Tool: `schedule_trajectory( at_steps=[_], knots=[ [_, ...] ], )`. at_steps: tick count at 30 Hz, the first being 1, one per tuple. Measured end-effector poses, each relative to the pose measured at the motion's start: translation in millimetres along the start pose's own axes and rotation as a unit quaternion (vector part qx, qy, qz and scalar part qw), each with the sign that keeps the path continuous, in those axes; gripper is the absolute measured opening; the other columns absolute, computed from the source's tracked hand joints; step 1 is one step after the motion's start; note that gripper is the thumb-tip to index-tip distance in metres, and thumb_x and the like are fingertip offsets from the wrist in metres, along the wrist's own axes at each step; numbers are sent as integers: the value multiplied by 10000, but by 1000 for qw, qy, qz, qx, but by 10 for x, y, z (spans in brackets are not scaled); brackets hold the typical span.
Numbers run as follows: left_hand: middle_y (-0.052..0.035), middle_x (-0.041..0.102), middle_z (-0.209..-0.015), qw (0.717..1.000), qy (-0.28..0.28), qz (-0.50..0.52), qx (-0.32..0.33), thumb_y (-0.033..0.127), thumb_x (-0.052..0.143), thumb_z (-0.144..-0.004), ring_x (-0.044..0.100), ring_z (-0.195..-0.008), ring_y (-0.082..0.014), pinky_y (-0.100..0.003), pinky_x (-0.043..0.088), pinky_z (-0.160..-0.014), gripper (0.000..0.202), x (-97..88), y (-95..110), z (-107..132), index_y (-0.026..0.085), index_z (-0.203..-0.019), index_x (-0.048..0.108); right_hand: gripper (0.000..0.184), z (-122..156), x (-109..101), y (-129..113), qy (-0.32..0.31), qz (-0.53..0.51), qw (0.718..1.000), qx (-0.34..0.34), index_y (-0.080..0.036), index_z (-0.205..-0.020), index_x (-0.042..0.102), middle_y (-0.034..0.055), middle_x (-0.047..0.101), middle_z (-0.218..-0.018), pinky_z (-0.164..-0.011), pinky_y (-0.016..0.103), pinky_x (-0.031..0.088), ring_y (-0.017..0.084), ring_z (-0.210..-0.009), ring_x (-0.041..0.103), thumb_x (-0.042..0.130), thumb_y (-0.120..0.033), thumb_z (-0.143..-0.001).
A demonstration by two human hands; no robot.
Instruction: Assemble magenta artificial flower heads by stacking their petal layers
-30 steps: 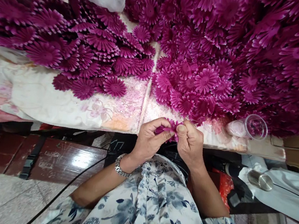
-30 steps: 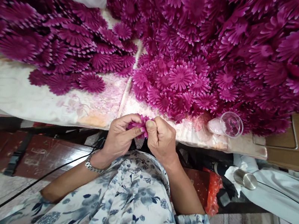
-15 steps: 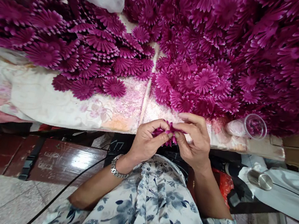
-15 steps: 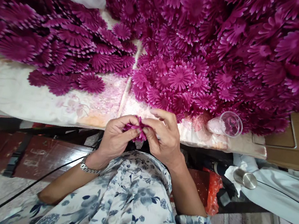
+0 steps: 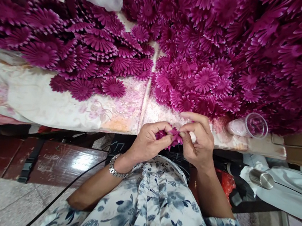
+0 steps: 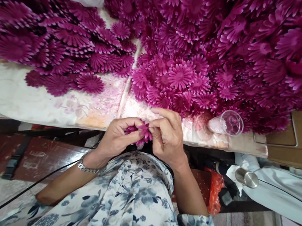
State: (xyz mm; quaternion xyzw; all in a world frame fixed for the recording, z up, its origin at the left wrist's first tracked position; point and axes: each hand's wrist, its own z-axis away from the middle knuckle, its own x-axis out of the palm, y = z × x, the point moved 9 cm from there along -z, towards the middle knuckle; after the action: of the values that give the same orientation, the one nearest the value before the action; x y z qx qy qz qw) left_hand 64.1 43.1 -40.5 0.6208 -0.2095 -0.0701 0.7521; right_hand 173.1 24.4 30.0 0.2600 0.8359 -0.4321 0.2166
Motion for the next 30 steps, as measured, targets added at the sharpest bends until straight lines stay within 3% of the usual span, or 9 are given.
schedule_trajectory(
  at_steps=[5, 7, 10, 13, 17, 20, 24, 27, 30],
  knots=[
    [6, 547, -549, 998, -13, 57, -32, 272, 669, -709, 493, -467, -101, -217, 356, -450, 182, -23, -126, 4, 160, -626, 553, 82, 23, -459, 346, 202, -73, 972, 93, -204, -826, 563, 27, 590, -855, -802, 324, 455, 156, -853, 578, 511, -150, -858],
    [13, 536, -563, 997, 25, 69, -14, 306, 692, -712, 481, -472, -95, -214, 351, -452, 200, -106, -141, -7, 160, -655, 568, 62, 11, -415, 382, 155, -127, 971, 131, -208, -862, 587, 1, 572, -803, -717, 271, 463, 123, -752, 567, 543, -165, -852],
    [20, 527, -599, 994, 88, 39, 41, 306, 688, -741, 444, -501, -81, -203, 350, -481, 185, -227, -56, -6, 162, -679, 591, 196, 29, -80, 240, -23, -188, 967, 168, -230, -1044, 587, -18, 586, -781, -608, 230, 461, 96, -648, 561, 558, -190, -853],
    [7, 549, -664, 992, 98, -32, 79, 288, 654, -778, 477, -580, -96, -206, 384, -548, 147, -229, 58, 6, 162, -708, 625, 221, 32, 81, 48, -75, -104, 982, 138, -197, -1065, 592, 8, 630, -792, -654, 249, 480, 119, -706, 599, 559, -191, -847],
    [5, 575, -682, 985, 113, -86, 96, 282, 639, -791, 504, -610, -101, -194, 407, -577, 137, -268, 100, 17, 162, -727, 651, 66, -104, 35, -68, -28, -19, 997, 73, -172, -810, 602, 6, 619, -681, -608, 240, 469, 116, -640, 585, 546, -177, -844],
    [7, 603, -715, 986, 129, -58, 85, 293, 650, -790, 521, -637, -98, -179, 438, -601, 122, -330, 38, 11, 174, -771, 664, 78, -259, -199, -69, 31, 49, 998, 21, -189, -845, 602, 5, 640, -713, -608, 235, 481, 118, -656, 599, 543, -139, -837],
    [11, 623, -771, 987, 149, 9, 53, 310, 685, -764, 535, -647, -88, -151, 471, -567, 163, -382, -37, 24, 206, -888, 670, 222, -430, -657, 84, 158, 242, 957, -5, -204, -1043, 599, 39, 675, -846, -735, 301, 516, 157, -760, 620, 539, -136, -840],
    [9, 626, -870, 984, 168, 45, 39, 302, 705, -741, 554, -698, -97, -149, 494, -547, 309, -405, -30, 47, 247, -1036, 632, 424, -506, -716, 335, 119, 336, 934, 40, -171, -1263, 496, 91, 665, -962, -843, 400, 503, 218, -894, 608, 557, -243, -850],
    [9, 603, -891, 982, 173, 75, 30, 286, 712, -723, 535, -681, -97, -154, 500, -519, 433, -396, -12, 41, 257, -1134, 577, 454, -457, -738, 404, 112, 366, 922, 50, -148, -1282, 485, 126, 642, -1044, -862, 416, 488, 239, -961, 576, 547, -312, -864]
  ],
)
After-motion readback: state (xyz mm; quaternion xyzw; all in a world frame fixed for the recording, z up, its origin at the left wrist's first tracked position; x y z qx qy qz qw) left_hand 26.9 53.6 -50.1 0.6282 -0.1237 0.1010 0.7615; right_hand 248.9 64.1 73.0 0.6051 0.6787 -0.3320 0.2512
